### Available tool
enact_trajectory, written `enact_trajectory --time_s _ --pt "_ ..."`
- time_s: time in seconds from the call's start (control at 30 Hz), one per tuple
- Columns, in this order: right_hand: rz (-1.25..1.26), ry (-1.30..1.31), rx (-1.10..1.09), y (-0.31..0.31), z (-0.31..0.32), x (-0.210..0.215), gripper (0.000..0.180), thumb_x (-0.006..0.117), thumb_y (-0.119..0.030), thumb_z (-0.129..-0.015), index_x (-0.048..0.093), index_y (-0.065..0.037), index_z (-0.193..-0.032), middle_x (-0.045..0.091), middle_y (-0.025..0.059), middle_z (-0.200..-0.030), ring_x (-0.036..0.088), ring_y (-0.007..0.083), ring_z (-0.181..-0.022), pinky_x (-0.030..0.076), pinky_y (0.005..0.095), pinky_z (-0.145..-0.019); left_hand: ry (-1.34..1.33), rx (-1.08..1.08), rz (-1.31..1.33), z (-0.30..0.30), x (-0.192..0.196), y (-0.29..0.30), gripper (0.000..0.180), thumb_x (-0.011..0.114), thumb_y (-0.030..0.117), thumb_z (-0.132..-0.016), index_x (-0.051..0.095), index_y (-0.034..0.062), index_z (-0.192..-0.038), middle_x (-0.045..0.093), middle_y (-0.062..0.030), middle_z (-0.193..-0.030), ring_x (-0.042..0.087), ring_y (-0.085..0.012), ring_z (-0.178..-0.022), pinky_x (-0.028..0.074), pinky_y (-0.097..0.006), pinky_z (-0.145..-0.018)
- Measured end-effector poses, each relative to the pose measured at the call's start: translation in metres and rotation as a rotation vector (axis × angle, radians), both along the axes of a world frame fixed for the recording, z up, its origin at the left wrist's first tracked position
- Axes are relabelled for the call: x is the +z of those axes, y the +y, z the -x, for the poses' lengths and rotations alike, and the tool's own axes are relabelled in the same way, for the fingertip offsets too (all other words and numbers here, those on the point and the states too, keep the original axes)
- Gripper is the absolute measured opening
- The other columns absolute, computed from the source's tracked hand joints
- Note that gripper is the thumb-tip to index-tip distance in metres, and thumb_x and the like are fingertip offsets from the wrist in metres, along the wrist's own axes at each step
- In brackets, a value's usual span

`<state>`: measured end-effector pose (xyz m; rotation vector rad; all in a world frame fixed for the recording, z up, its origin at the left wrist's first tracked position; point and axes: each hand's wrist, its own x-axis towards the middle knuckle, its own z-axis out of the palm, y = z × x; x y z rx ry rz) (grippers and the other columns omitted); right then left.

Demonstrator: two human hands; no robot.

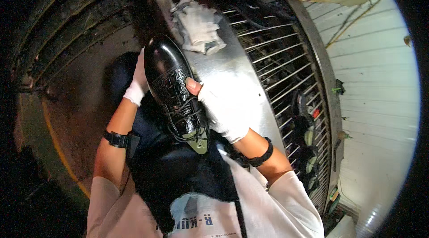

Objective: Inspecting and wiping black leather shoes after they exit a heat tunnel in a factory.

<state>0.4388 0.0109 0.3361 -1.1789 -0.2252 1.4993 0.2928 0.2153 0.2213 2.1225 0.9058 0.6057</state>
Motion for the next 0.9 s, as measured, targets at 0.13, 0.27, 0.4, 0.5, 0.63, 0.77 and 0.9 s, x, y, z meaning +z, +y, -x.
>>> enact_trajectory --time_s 0.13,0.27,0.4,0.5,0.63,0.77,0.9 --pt "0.006 -0.045 -0.133 -0.005 -0.022 -0.001 0.047 0.067 -0.048 -0.106 0.076 -0.003 -0.118 0.078 0.0041 -0.100 0.070 0.0143 -0.079 0.057 0.0307 -0.074 -0.140 -0.067 0.088 -0.006 -0.010 0.003 0.065 0.077 0.030 -0.096 0.057 -0.0041 -0.146 0.068 -0.0232 -0.133 0.065 -0.0341 -0.125 0.047 -0.040 -0.111" --pt "0.005 -0.001 -0.206 0.004 -0.020 -0.018 0.046 0.065 -0.047 -0.107 0.076 -0.003 -0.116 0.078 0.0047 -0.097 0.071 0.0160 -0.075 0.058 0.0320 -0.071 -0.544 0.155 0.964 0.001 0.035 0.024 0.062 0.074 0.028 -0.097 0.058 -0.0057 -0.147 0.068 -0.0148 -0.139 0.063 -0.0224 -0.129 0.039 -0.033 -0.118" --pt "-0.005 0.113 -0.123 0.026 0.008 -0.033 0.045 0.064 -0.046 -0.108 0.074 -0.004 -0.119 0.079 0.0063 -0.101 0.074 0.0170 -0.078 0.061 0.0323 -0.074 -0.785 -0.030 0.979 0.035 0.035 0.038 0.058 0.058 0.032 -0.105 0.054 -0.0011 -0.152 0.068 -0.0171 -0.140 0.064 -0.0249 -0.130 0.043 -0.037 -0.119" --pt "-0.129 0.230 0.091 0.035 0.021 -0.043 0.049 0.066 -0.050 -0.105 0.071 -0.006 -0.128 0.079 0.0082 -0.113 0.078 0.0189 -0.091 0.065 0.0335 -0.078 -0.910 -0.173 1.030 0.036 0.067 0.023 0.060 0.045 0.042 -0.112 0.050 0.0018 -0.156 0.066 -0.0195 -0.142 0.065 -0.0264 -0.129 0.050 -0.040 -0.115" --pt "-0.018 0.274 0.220 0.030 0.026 -0.066 0.053 0.064 -0.053 -0.106 0.068 -0.007 -0.134 0.078 0.0081 -0.119 0.077 0.0200 -0.096 0.065 0.0347 -0.083 -0.840 -0.280 0.943 0.048 0.071 0.015 0.070 0.030 0.055 -0.116 0.041 0.0027 -0.162 0.063 -0.0200 -0.148 0.068 -0.0246 -0.123 0.057 -0.037 -0.106" --pt "-0.076 0.290 0.198 0.033 0.030 -0.058 0.052 0.061 -0.049 -0.108 0.065 -0.007 -0.138 0.076 0.0088 -0.124 0.076 0.0195 -0.102 0.064 0.0363 -0.089 -0.811 -0.283 0.905 0.055 0.078 0.006 0.073 0.030 0.056 -0.115 0.041 0.0014 -0.161 0.062 -0.0203 -0.148 0.067 -0.0239 -0.123 0.057 -0.037 -0.106" --pt "-0.049 0.209 0.206 0.030 0.033 -0.056 0.052 0.060 -0.048 -0.109 0.063 -0.007 -0.140 0.076 0.0088 -0.124 0.076 0.0188 -0.103 0.064 0.0355 -0.089 -0.790 -0.315 0.868 0.053 0.083 0.002 0.076 0.031 0.059 -0.114 0.041 -0.0001 -0.161 0.063 -0.0210 -0.147 0.067 -0.0235 -0.123 0.057 -0.037 -0.106"
